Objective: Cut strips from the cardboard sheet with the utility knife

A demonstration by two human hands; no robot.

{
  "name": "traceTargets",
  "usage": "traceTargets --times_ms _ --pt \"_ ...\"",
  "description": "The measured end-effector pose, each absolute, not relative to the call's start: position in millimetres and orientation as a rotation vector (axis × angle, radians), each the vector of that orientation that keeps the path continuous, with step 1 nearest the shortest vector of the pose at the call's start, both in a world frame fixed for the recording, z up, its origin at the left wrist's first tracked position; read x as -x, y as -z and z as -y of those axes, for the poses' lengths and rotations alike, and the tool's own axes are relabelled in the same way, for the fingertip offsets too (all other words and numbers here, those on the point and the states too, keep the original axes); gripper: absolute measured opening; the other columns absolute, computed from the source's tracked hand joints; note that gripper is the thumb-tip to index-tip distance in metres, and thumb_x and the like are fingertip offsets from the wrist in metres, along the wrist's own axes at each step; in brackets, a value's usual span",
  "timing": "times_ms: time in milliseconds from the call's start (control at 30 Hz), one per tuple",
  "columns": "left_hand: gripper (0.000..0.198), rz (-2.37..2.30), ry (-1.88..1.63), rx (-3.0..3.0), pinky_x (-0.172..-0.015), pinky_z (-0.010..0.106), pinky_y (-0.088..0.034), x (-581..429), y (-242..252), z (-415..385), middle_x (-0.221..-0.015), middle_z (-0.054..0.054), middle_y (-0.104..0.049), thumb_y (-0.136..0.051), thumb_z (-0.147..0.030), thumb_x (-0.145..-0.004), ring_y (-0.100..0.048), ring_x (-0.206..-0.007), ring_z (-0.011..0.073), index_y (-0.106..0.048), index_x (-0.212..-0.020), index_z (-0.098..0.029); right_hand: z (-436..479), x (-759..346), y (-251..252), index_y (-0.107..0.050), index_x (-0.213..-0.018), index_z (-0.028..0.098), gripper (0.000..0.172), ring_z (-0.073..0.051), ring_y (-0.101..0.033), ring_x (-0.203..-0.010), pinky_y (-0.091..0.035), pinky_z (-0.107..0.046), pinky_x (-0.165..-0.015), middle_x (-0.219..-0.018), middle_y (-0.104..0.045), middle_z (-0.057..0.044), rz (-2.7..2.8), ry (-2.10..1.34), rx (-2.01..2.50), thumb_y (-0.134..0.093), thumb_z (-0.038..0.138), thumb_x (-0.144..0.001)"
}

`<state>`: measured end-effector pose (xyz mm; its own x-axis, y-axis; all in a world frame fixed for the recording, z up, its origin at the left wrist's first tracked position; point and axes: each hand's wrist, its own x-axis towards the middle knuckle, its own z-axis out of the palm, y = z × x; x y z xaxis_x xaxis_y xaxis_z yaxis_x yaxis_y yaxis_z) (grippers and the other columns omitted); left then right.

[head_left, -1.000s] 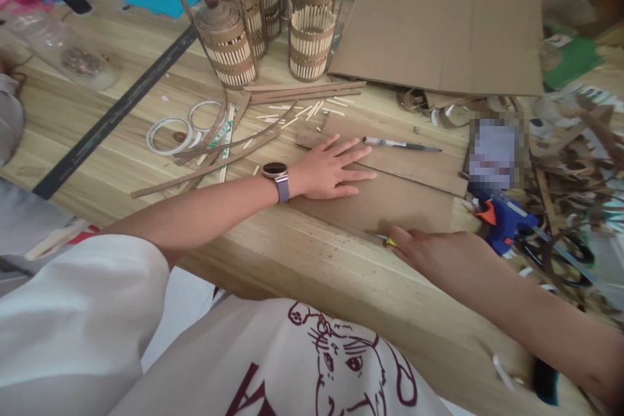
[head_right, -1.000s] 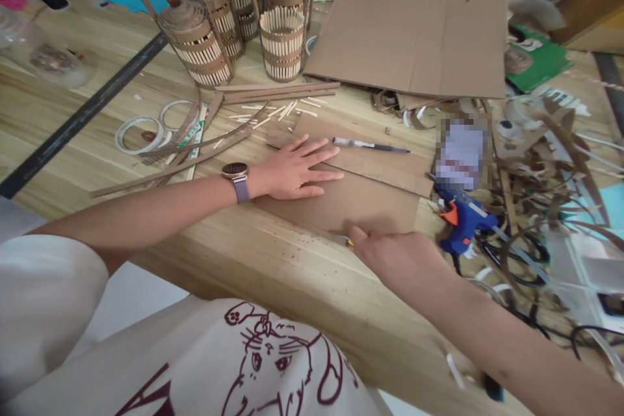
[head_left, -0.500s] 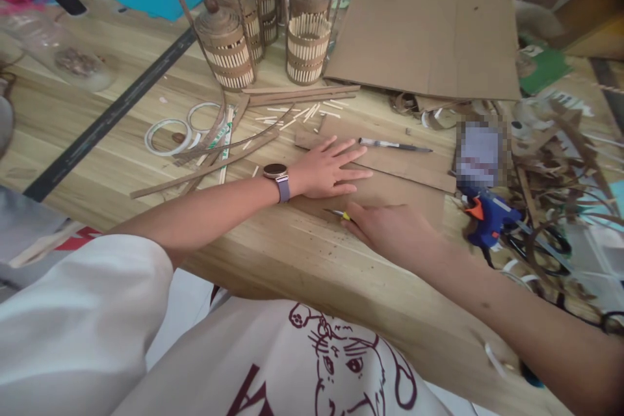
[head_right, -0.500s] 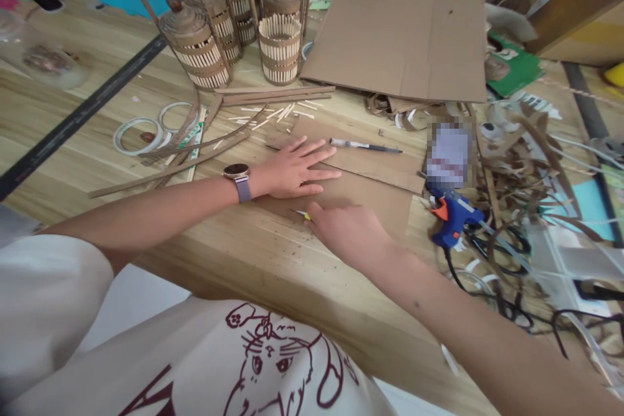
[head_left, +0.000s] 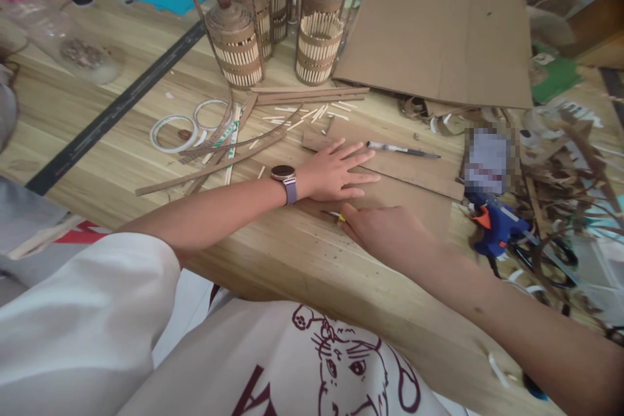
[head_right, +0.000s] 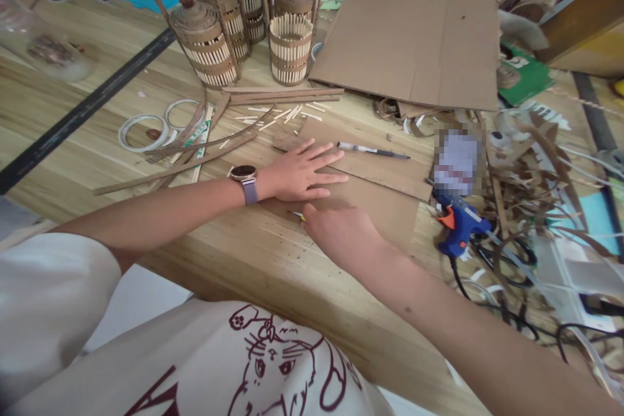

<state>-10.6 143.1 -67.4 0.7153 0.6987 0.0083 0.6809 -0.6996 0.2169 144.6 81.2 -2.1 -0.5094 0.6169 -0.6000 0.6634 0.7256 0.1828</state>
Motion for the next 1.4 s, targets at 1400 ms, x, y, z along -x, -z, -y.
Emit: traceTargets --times_ms 1400 --pt "0.049 -1.133 -0.032 -2.76 -0.125 0.05 -0.013 11.0 70.3 -148.8 -0.169 0.002 -0.019 -0.037 -0.046 -0.106 -0.016 -0.156 0.0294 -0.038 -0.155 -0.039 -71.8 -169.2 0.4 -0.06 -0.11 0.02 0.033 -0.023 -0.071 -0.074 -0.031 -0.026 -0.052 -0.086 -0.076 -0.007 -2.355 0.121 -1.099 -0.034 0.04 -0.107"
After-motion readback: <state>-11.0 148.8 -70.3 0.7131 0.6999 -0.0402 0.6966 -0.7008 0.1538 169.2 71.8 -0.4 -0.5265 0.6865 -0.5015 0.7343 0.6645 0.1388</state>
